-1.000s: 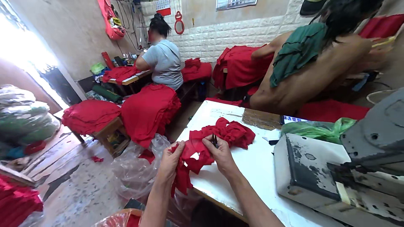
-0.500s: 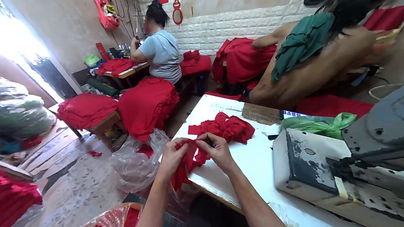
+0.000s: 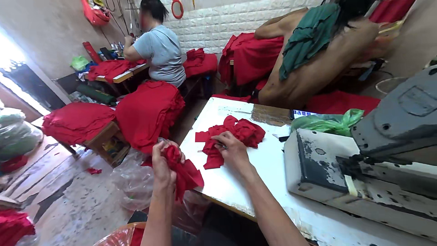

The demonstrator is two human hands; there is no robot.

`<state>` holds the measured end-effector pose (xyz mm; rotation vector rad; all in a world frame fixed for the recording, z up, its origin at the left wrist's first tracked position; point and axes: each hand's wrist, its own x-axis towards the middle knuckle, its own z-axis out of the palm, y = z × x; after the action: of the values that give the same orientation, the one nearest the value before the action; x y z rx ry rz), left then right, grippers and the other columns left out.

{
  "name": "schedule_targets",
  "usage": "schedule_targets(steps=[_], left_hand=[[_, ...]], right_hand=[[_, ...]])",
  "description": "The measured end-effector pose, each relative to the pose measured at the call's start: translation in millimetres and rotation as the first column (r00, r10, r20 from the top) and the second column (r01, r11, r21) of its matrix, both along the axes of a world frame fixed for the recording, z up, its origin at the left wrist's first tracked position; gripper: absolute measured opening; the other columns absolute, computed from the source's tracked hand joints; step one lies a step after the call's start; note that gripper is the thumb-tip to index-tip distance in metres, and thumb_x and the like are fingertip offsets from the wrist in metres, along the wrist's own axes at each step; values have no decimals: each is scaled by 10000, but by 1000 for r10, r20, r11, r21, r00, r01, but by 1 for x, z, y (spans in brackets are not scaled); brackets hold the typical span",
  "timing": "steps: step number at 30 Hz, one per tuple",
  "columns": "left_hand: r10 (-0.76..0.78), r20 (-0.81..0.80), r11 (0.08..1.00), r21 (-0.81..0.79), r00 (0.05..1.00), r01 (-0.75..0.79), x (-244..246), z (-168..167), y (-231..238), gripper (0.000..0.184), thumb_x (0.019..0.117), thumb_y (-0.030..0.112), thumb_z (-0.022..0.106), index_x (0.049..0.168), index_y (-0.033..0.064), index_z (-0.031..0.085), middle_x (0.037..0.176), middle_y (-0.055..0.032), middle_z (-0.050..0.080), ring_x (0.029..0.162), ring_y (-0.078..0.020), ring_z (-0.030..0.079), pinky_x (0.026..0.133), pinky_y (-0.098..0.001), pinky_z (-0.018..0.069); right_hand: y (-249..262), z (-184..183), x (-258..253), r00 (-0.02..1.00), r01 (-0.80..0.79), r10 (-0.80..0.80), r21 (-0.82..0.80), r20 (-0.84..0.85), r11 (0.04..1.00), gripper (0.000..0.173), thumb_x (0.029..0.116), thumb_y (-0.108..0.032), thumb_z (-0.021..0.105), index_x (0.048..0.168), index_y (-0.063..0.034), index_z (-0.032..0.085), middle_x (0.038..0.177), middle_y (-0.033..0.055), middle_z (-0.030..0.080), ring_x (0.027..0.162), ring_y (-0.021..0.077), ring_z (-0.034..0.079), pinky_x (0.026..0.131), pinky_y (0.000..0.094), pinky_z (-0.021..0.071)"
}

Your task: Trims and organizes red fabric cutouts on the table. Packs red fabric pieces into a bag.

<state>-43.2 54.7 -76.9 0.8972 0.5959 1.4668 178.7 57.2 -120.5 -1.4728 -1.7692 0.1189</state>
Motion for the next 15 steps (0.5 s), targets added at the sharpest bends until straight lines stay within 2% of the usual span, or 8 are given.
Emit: schedule_targets(steps=[2,4,6,7,9,10,12,15], left_hand=[[6,-170,1000,-11,985,-8,8,-6,0,443,1065,168,300,692,158,541,537,70,516,460,-20,494,486,-177,454],[104,-414,995,44,904,-94,19,-11,2,306,957,29,595,681,148,537,535,88,499,461,-1,464,486,-174,434],[184,-616,980,172,766,-97,26,-14,6,203,875,103,741,763,122,574,653,66,542,572,-19,514,570,-212,464],[192,-694,974,221,694,-50,29,-12,8,158,874,161,768,879,84,630,779,15,611,695,-56,580,669,-261,505],[154,-807,965,248,571,90,36,-6,12,339,895,245,774,1161,53,684,1054,-93,705,954,-151,671,875,-383,545],[134,-847,955,249,514,161,40,-2,14,394,909,268,763,1237,65,683,1115,-112,713,1013,-173,679,924,-414,539],[148,-901,928,269,408,257,50,6,19,323,943,265,724,1188,56,717,1070,-125,732,1005,-205,692,932,-451,533],[263,-909,891,358,325,279,60,15,28,221,993,196,645,1052,10,749,967,-144,706,932,-250,676,878,-464,525]], right_hand=[[6,-8,-5,993,2,4,-51,119,999,207,943,-106,665,1119,-86,772,1226,188,678,970,376,709,806,559,570],[10,-12,-5,997,0,5,-71,74,997,179,945,-100,653,1076,-43,762,1240,184,676,998,376,703,835,566,562],[11,-10,-3,998,-7,5,-32,-60,999,183,944,-94,643,1071,-12,747,1141,175,712,993,349,704,864,550,558],[9,-6,-2,991,-17,16,-8,-130,1000,186,953,-98,633,1069,-2,743,1066,172,728,965,328,708,867,531,556],[3,0,-2,965,-62,76,63,-253,996,177,971,-119,627,1040,-4,743,941,140,735,875,238,703,830,430,562],[-1,2,-3,941,-96,123,101,-316,990,167,977,-121,629,1028,-9,742,910,112,730,839,173,687,806,361,557],[-5,5,-3,872,-159,217,165,-440,973,151,984,-108,621,1019,-13,733,882,51,712,800,58,648,772,241,538],[-1,8,1,751,-218,288,188,-595,958,134,1000,-112,607,1013,-7,690,829,-7,654,677,-13,565,646,173,489]])
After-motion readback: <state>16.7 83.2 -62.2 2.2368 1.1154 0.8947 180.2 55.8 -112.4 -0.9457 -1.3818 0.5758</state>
